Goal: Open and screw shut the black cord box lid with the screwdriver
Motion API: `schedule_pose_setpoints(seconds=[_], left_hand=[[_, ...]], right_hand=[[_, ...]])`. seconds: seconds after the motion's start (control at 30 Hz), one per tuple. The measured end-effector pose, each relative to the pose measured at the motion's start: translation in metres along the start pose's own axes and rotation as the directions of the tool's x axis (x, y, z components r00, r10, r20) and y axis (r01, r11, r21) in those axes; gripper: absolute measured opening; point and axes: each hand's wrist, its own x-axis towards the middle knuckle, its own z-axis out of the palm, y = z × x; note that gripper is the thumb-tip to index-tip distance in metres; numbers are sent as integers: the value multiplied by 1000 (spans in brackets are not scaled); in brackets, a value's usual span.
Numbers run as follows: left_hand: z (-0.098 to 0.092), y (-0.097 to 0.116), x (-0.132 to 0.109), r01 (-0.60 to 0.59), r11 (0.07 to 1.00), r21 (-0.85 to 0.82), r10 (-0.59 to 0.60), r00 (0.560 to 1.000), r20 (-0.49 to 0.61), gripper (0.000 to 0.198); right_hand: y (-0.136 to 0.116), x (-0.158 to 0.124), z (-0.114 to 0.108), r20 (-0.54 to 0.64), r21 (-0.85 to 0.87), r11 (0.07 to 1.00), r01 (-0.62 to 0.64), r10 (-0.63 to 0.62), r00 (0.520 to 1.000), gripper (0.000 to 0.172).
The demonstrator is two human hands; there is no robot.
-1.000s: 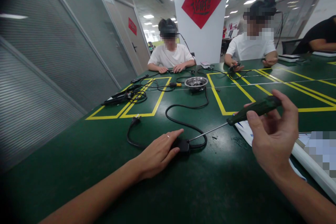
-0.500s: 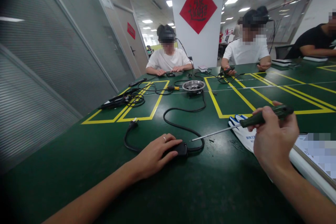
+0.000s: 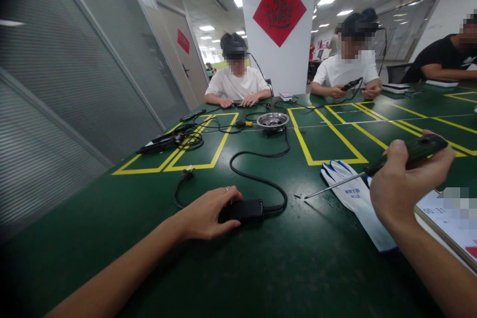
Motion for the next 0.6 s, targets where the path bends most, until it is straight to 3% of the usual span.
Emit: schedule_pose_setpoints(seconds=[0.1, 0.17, 0.4, 0.6], left_hand=[[1, -1, 0, 8, 1000, -21, -8, 1000, -5, 39], [2, -2, 0, 9, 999, -46, -10, 1000, -3, 39], [7, -6, 1, 41, 989, -139, -45, 999, -23, 45], [11, -11, 2, 32, 979, -200, -44, 997, -56, 51]], right_hand=[[10, 1, 0, -114, -135, 962, 236, -251, 961, 34], [15, 1, 0, -102, -141, 954, 263, -278, 955, 35], [27, 9, -3, -142, -57, 979, 198, -204, 969, 32], [13, 5, 5, -133, 84, 993, -86, 97, 986, 32]])
